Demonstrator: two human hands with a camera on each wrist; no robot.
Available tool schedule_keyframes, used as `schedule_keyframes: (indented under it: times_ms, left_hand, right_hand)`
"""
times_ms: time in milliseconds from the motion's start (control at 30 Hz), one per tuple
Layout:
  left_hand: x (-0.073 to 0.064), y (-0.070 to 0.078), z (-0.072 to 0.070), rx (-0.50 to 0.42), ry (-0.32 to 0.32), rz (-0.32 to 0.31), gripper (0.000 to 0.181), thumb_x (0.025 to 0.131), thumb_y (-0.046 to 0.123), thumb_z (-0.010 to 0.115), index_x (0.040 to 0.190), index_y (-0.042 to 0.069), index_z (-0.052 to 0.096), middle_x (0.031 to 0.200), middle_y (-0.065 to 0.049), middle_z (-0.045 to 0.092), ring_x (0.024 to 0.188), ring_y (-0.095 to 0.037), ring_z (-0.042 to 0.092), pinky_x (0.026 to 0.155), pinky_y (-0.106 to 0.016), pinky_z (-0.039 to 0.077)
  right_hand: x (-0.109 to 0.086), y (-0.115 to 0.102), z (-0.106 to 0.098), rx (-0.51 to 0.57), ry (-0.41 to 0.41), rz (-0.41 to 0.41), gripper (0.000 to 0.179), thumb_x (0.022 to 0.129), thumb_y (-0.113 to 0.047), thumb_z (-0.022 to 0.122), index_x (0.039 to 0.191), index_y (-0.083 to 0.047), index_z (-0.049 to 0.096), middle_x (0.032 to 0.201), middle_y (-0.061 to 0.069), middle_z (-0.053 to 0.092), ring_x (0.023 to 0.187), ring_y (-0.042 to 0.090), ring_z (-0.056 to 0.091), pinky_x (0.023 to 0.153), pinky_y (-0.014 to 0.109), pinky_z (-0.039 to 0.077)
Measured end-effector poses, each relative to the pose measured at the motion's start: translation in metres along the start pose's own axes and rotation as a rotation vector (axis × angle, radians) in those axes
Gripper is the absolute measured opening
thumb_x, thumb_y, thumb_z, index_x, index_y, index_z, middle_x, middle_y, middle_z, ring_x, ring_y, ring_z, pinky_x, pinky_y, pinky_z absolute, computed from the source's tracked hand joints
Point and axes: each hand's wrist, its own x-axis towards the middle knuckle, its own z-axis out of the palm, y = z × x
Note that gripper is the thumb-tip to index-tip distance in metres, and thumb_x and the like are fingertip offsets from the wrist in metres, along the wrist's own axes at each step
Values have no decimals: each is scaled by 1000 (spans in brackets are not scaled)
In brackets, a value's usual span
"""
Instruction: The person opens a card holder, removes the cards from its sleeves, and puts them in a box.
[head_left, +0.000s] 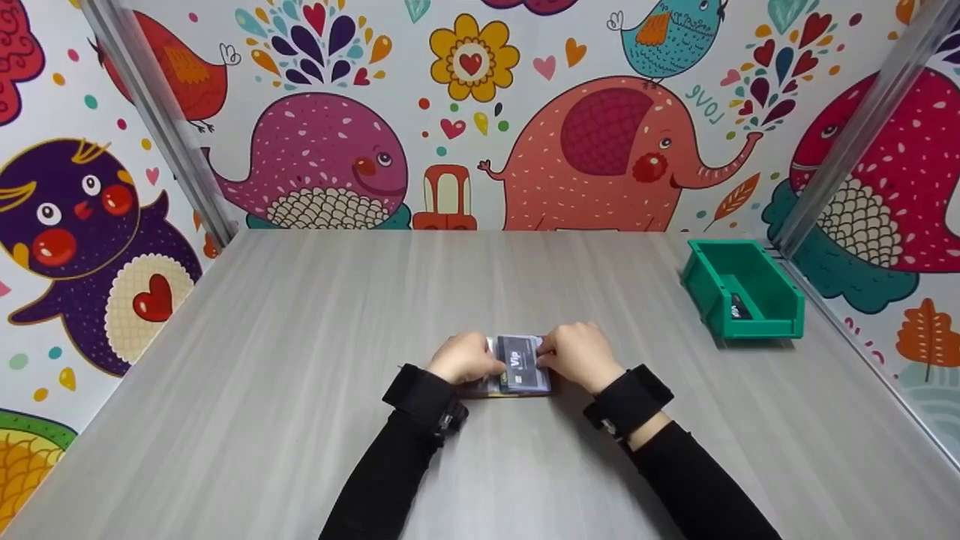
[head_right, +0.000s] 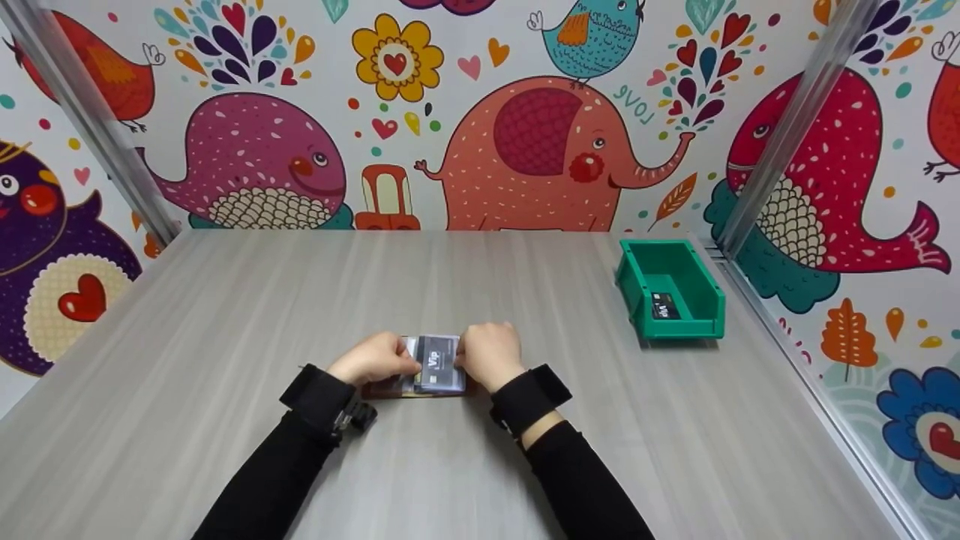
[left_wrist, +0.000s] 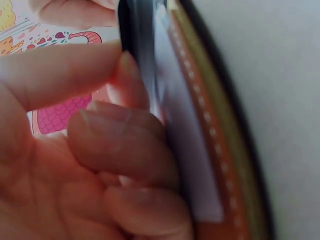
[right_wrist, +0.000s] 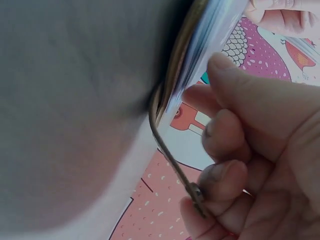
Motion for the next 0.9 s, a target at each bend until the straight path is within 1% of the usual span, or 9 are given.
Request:
schedule_keyframes:
  times_ms: [133,333,567,733,900]
  left_hand:
    - [0,0,1,1,0,4,26,77,21,77,68,12,55,68,0,54,63,-17,49,59,-29,38]
    - [1,-1,1,12,-3,7,28,77,23,76,67,13,52,68,1,52,63,-17,48,58,-29,38]
    - [1,-1,0,0,-12,-13,25,77,24,78,71,11,56,70,0,55,65,-17,50,60,-29,39]
    - [1,-1,0,-26,-6,-13,26,76,23,79,71,10,57,70,0,56,64,-17,50,59,-29,39]
    - [1,-2,1,-64,2,-12,27,74,21,79,66,11,56,68,0,56,60,-15,48,55,-26,37]
  right_hand:
    - [1,-2,0,-3,16,-17,14,74,-17,86,86,-13,81,84,3,75,74,25,68,70,44,43]
    - [2,-5,2,-37,8,-59,16,71,-15,86,87,-14,81,83,3,75,72,26,67,69,44,44]
    - [3,-5,3,-27,-9,-46,16,70,-14,87,85,-12,81,83,4,75,73,26,68,71,45,46]
    - [4,-4,4,-12,-9,-50,15,71,-14,86,85,-11,80,83,5,75,73,27,69,72,47,48]
    - [4,-2,4,-4,-9,-75,14,71,-12,85,84,-11,81,82,4,75,71,26,68,68,46,48]
